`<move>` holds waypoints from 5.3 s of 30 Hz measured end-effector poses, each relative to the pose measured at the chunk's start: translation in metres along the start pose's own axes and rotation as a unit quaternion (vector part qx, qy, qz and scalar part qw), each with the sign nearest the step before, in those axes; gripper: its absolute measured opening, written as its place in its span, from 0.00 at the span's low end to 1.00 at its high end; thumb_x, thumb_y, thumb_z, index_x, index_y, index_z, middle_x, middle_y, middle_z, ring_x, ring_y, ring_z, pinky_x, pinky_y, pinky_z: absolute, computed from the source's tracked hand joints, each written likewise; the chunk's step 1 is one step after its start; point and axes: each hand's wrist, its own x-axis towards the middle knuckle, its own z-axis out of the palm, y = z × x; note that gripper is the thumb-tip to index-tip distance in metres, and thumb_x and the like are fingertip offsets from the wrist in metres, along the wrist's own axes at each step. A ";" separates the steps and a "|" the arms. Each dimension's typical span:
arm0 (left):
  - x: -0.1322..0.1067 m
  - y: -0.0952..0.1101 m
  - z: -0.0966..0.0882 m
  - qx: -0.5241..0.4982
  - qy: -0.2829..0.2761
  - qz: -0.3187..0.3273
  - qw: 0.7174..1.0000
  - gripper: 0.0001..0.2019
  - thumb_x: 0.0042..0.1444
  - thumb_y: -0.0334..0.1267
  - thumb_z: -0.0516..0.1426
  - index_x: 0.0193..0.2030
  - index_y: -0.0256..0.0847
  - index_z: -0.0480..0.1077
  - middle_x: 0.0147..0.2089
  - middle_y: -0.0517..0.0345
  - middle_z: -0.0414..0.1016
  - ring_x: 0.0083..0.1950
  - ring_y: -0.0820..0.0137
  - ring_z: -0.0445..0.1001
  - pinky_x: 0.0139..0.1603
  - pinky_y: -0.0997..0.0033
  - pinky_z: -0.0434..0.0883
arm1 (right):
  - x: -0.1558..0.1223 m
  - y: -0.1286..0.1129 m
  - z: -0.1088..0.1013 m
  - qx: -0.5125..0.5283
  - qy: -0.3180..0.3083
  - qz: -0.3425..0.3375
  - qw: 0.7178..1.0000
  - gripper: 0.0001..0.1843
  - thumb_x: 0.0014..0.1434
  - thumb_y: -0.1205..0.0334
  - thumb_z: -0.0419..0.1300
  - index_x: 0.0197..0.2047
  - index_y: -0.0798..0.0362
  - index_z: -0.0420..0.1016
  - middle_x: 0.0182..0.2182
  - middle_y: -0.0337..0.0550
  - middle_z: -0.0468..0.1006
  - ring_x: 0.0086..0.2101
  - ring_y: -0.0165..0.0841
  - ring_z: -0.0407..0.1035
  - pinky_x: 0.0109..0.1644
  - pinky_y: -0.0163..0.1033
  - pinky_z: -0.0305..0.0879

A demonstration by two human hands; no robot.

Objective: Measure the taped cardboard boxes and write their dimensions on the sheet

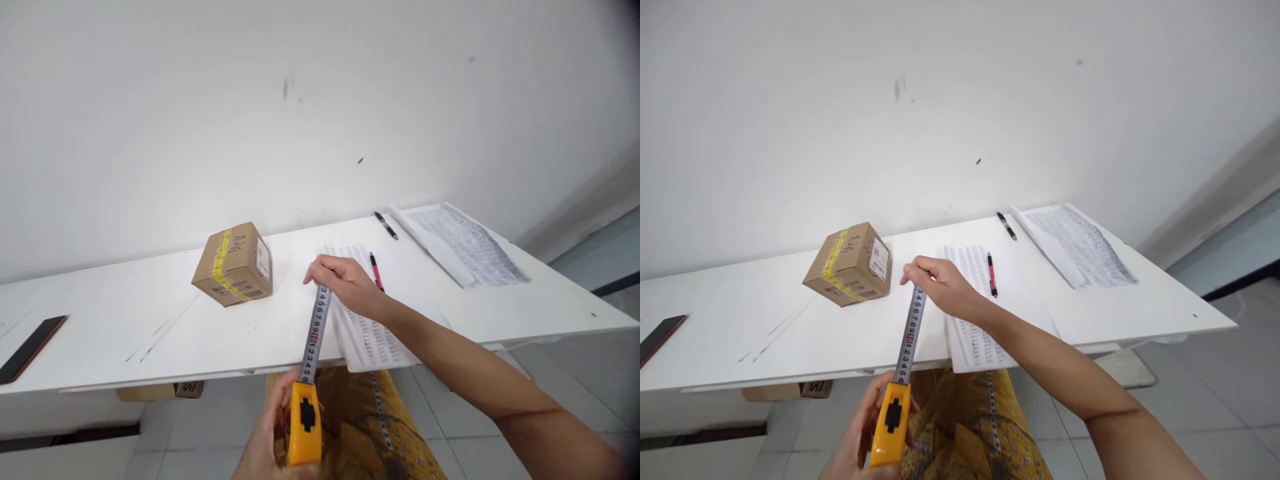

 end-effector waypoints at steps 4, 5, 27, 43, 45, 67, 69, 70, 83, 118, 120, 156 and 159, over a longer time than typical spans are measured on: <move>0.021 0.015 0.015 0.065 -0.023 -0.018 0.997 0.49 0.41 0.29 0.63 0.70 0.52 0.49 0.50 0.55 0.70 0.44 0.66 0.69 0.43 0.69 0.67 | -0.046 0.003 -0.014 -0.052 0.032 0.002 0.998 0.22 0.70 0.49 0.48 0.33 0.51 0.75 0.19 0.34 0.61 0.21 0.28 0.54 0.25 0.36 0.52; 0.028 0.020 0.018 0.073 -0.031 -0.013 0.997 0.52 0.40 0.28 0.63 0.72 0.53 0.44 0.49 0.55 0.70 0.42 0.67 0.69 0.42 0.69 0.67 | -0.056 0.006 -0.012 -0.064 0.028 -0.014 0.997 0.21 0.70 0.51 0.47 0.34 0.51 0.74 0.20 0.35 0.64 0.21 0.28 0.56 0.26 0.36 0.54; 0.276 0.071 0.041 0.543 0.025 0.191 0.817 0.44 0.53 0.40 0.60 0.73 0.42 0.43 0.53 0.47 0.73 0.48 0.55 0.75 0.45 0.58 0.69 | -0.003 0.133 -0.131 -0.344 0.025 0.198 0.918 0.12 0.60 0.65 0.53 0.45 0.52 0.74 0.30 0.46 0.80 0.34 0.39 0.73 0.38 0.41 0.61; 0.290 0.037 0.003 0.491 0.001 0.260 0.832 0.42 0.54 0.38 0.62 0.72 0.48 0.46 0.72 0.48 0.56 0.71 0.55 0.58 0.63 0.54 0.67 | -0.029 0.114 -0.114 -0.012 0.172 0.195 0.965 0.21 0.65 0.43 0.52 0.30 0.51 0.68 0.15 0.32 0.65 0.20 0.28 0.59 0.31 0.38 0.58; 0.291 0.036 0.002 0.486 -0.001 0.264 0.833 0.42 0.54 0.38 0.62 0.72 0.48 0.46 0.72 0.48 0.55 0.71 0.55 0.57 0.64 0.53 0.66 | -0.029 0.122 -0.110 0.010 0.195 0.192 0.962 0.21 0.65 0.44 0.50 0.33 0.51 0.71 0.17 0.33 0.64 0.22 0.28 0.59 0.31 0.38 0.58; 0.293 0.031 0.003 0.484 0.005 0.254 0.837 0.38 0.53 0.37 0.62 0.69 0.49 0.51 0.69 0.49 0.60 0.69 0.54 0.60 0.60 0.52 0.70 | -0.039 0.142 -0.106 -0.134 0.211 0.185 0.951 0.16 0.58 0.54 0.58 0.25 0.49 0.56 0.20 0.32 0.56 0.23 0.29 0.51 0.27 0.37 0.47; 0.293 0.031 0.003 0.483 0.005 0.254 0.838 0.38 0.53 0.37 0.62 0.69 0.49 0.51 0.69 0.49 0.60 0.69 0.54 0.60 0.60 0.52 0.70 | -0.038 0.142 -0.106 -0.136 0.208 0.185 0.951 0.17 0.58 0.54 0.59 0.25 0.49 0.56 0.21 0.33 0.56 0.23 0.29 0.51 0.27 0.38 0.47; 0.294 0.031 0.003 0.482 0.006 0.254 0.838 0.38 0.53 0.37 0.63 0.69 0.48 0.51 0.69 0.49 0.60 0.69 0.54 0.60 0.61 0.52 0.70 | -0.038 0.141 -0.105 -0.136 0.208 0.185 0.951 0.17 0.58 0.54 0.59 0.25 0.49 0.56 0.21 0.33 0.56 0.23 0.29 0.51 0.27 0.38 0.47; 0.294 0.031 0.003 0.486 0.009 0.260 0.834 0.38 0.53 0.37 0.63 0.69 0.47 0.52 0.69 0.48 0.61 0.69 0.55 0.61 0.63 0.52 0.67 | -0.036 0.143 -0.104 -0.129 0.194 0.179 0.956 0.17 0.58 0.58 0.58 0.25 0.49 0.53 0.21 0.32 0.54 0.24 0.28 0.49 0.28 0.38 0.46; 0.294 0.029 0.002 0.473 0.012 0.263 0.841 0.39 0.52 0.36 0.64 0.69 0.48 0.53 0.69 0.49 0.61 0.68 0.55 0.62 0.61 0.53 0.70 | -0.036 0.140 -0.104 -0.140 0.209 0.191 0.949 0.16 0.56 0.61 0.59 0.24 0.49 0.54 0.21 0.32 0.55 0.23 0.28 0.49 0.27 0.38 0.44; 0.294 0.029 0.002 0.475 0.013 0.260 0.841 0.39 0.52 0.36 0.64 0.69 0.48 0.53 0.69 0.49 0.61 0.68 0.55 0.62 0.62 0.53 0.69 | -0.036 0.140 -0.104 -0.141 0.212 0.188 0.949 0.16 0.56 0.60 0.58 0.24 0.49 0.54 0.21 0.32 0.55 0.23 0.28 0.50 0.27 0.38 0.45; 0.293 0.032 0.003 0.473 0.013 0.256 0.843 0.38 0.52 0.36 0.64 0.68 0.48 0.53 0.68 0.49 0.61 0.68 0.54 0.62 0.62 0.51 0.69 | -0.035 0.135 -0.104 -0.177 0.222 0.196 0.939 0.15 0.55 0.60 0.57 0.24 0.49 0.53 0.21 0.32 0.55 0.23 0.28 0.50 0.28 0.38 0.46; 0.293 0.032 0.003 0.474 0.014 0.255 0.843 0.38 0.52 0.36 0.64 0.68 0.48 0.53 0.68 0.49 0.62 0.67 0.54 0.63 0.61 0.52 0.69 | -0.035 0.136 -0.105 -0.171 0.223 0.194 0.940 0.15 0.56 0.60 0.57 0.24 0.49 0.53 0.21 0.32 0.55 0.23 0.28 0.50 0.28 0.38 0.46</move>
